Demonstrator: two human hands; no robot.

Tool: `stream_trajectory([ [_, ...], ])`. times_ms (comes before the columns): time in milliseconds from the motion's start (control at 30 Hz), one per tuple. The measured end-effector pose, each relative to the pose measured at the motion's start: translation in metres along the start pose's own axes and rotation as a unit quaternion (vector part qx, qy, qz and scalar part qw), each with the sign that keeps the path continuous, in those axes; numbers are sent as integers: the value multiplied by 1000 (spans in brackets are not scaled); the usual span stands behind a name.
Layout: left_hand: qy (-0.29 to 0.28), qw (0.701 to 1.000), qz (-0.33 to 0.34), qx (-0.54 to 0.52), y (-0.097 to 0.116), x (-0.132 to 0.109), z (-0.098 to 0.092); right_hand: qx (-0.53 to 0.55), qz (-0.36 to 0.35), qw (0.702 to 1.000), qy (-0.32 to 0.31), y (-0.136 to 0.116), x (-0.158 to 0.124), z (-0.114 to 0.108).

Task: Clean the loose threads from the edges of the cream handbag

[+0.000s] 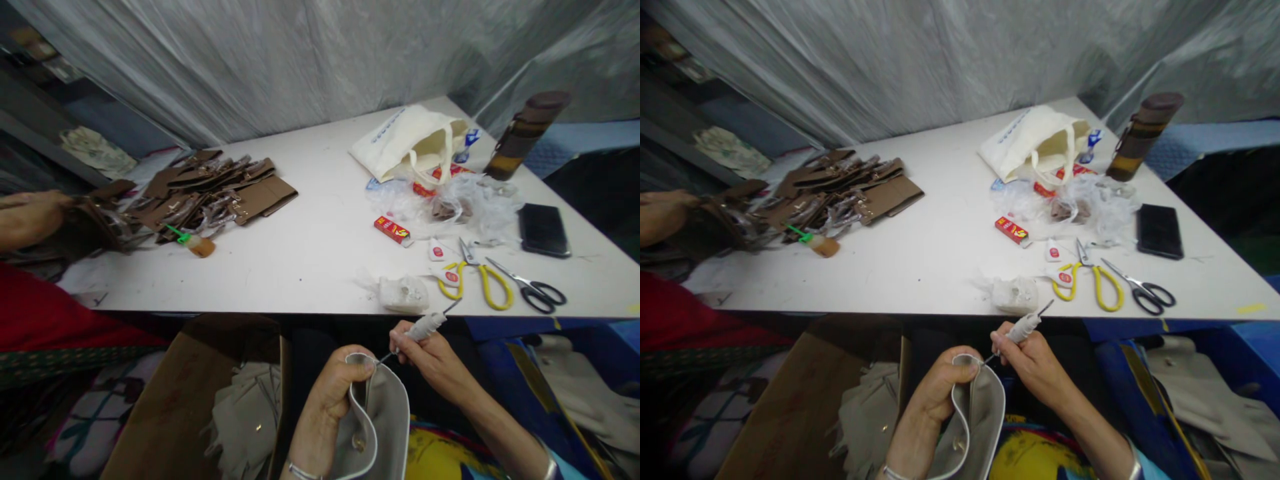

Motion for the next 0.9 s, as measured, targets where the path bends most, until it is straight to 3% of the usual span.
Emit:
stream_trajectory([
  [467, 21, 1000, 15, -15, -3, 2, 2, -54, -26, 998, -2, 4, -1, 3],
  [633, 26, 999, 29, -22, -3, 1, 2, -132, -119, 982, -57, -8, -10, 1],
  [767, 21, 999, 25, -25, -2, 1, 3, -251, -245, 928, -129, -18, -19, 4],
  [833, 19, 999, 22, -30, -2, 1, 3, -275, -273, 911, -142, -21, -21, 2],
  [900, 22, 999, 27, -30, -2, 0, 4, -258, -282, 915, -127, -24, -23, -3],
])
Point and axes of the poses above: each hand's wrist, its own x-axis towards the middle knuckle, its own z-axis out of the palm, y = z × x, the point moved 4 cm from there along x, towards the middle knuckle, and after that the axes turned 6 degrees about -x, right-handed, at the moved point
